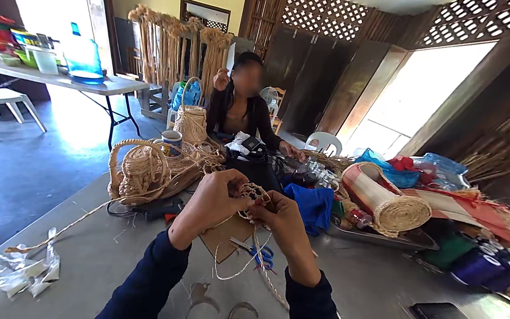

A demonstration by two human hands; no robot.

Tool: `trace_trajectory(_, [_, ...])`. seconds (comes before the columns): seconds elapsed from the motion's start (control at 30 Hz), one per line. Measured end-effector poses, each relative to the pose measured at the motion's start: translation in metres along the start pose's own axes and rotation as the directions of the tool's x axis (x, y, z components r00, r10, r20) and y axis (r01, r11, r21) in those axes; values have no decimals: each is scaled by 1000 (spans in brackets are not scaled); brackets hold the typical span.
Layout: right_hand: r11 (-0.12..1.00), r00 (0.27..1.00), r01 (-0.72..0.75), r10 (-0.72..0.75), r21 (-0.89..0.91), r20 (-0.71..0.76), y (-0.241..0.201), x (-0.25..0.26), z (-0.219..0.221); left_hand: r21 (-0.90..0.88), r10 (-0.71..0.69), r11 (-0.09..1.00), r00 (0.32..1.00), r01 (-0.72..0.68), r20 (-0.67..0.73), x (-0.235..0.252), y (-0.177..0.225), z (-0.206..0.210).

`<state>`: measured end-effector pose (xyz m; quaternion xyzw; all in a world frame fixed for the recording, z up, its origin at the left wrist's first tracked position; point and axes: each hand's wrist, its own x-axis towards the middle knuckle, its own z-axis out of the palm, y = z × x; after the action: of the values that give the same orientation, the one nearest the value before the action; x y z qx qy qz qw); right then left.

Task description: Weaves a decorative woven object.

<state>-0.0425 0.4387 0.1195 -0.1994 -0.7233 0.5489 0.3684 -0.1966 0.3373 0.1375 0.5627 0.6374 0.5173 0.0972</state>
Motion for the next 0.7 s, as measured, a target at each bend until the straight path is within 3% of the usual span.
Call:
trace_trajectory(0.13, [999,999,29,-29,-35,-18,-1,0,-1,11,-37,999,991,36,126,4,-5,6])
trace_trajectory(0.33, [994,996,-2,-8,-113,-93,-5,-1,-2,16,-103,995,984,102,142,3,2,8])
trace_trajectory(0.53, [977,999,15,-25,-215,-48,-6,-1,-4,143,-60,989,996,50,64,-1,3,11])
trace_trajectory(0.7, [980,997,71,-69,-188,18,-6,-3,-9,166,26,986,1000,-26,1,-3,-5,15])
